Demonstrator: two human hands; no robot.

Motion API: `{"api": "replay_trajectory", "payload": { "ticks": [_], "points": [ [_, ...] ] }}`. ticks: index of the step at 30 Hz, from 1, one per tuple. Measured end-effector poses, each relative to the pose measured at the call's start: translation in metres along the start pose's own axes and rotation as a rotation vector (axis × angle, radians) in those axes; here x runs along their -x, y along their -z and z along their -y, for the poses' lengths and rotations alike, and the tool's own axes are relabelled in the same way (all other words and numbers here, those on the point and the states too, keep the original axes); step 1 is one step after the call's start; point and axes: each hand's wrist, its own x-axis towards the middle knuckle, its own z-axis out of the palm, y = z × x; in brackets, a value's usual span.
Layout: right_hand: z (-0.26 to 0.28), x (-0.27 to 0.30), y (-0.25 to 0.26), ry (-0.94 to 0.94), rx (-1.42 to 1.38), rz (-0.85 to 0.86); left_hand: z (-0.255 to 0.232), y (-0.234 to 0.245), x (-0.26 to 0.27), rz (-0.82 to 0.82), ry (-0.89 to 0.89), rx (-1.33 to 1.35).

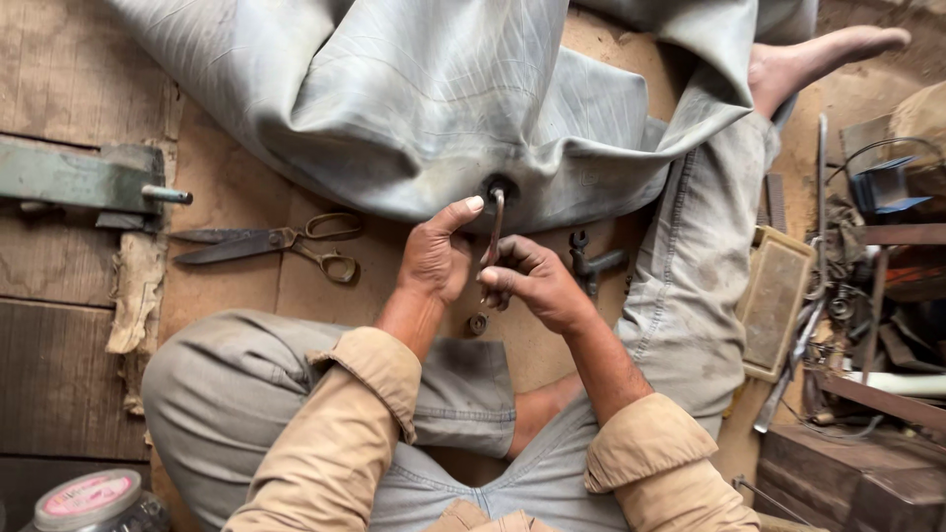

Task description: The person installs a valve stem onto a large rubber inner tube. They position the stem from the inside using a metal rod and then secure it by tightening a nut with wrenches.

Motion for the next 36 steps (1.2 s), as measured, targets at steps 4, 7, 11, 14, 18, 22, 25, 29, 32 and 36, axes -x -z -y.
{"api": "replay_trajectory", "payload": {
  "ticks": [4,7,11,14,18,22,25,29,32,36],
  "points": [
    [-0.002,-0.004,-0.008,-0.035,-0.054,-0.019,-0.001,-0.01,-0.001,-0.133,-0.004,-0.018],
    [-0.001,-0.003,-0.012,-0.04,-0.052,-0.019,-0.003,-0.012,-0.001,-0.162,-0.005,-0.049],
    [0.005,-0.003,-0.016,-0.078,-0.058,0.006,-0.005,-0.011,-0.002,-0.195,-0.014,-0.066],
    [0.01,-0.001,-0.015,-0.095,-0.077,0.025,-0.001,-0.009,-0.006,-0.2,-0.026,-0.073],
    [0.013,-0.001,-0.017,-0.124,-0.059,0.034,0.003,-0.007,-0.01,-0.226,-0.067,-0.098],
    [0.014,0.0,-0.016,-0.109,-0.037,0.048,0.003,-0.008,-0.01,-0.218,-0.065,-0.108],
    [0.016,0.0,-0.013,-0.116,-0.01,0.04,0.003,-0.01,-0.008,-0.212,-0.113,-0.173],
    [0.016,0.001,-0.011,-0.113,-0.004,0.046,0.008,-0.014,-0.007,-0.231,-0.167,-0.266],
    [0.015,0.0,-0.011,-0.117,-0.016,0.037,0.006,-0.014,-0.007,-0.266,-0.13,-0.291],
    [0.018,0.002,-0.005,-0.077,-0.001,0.03,0.0,-0.015,-0.007,-0.239,-0.067,-0.203]
  ]
}}
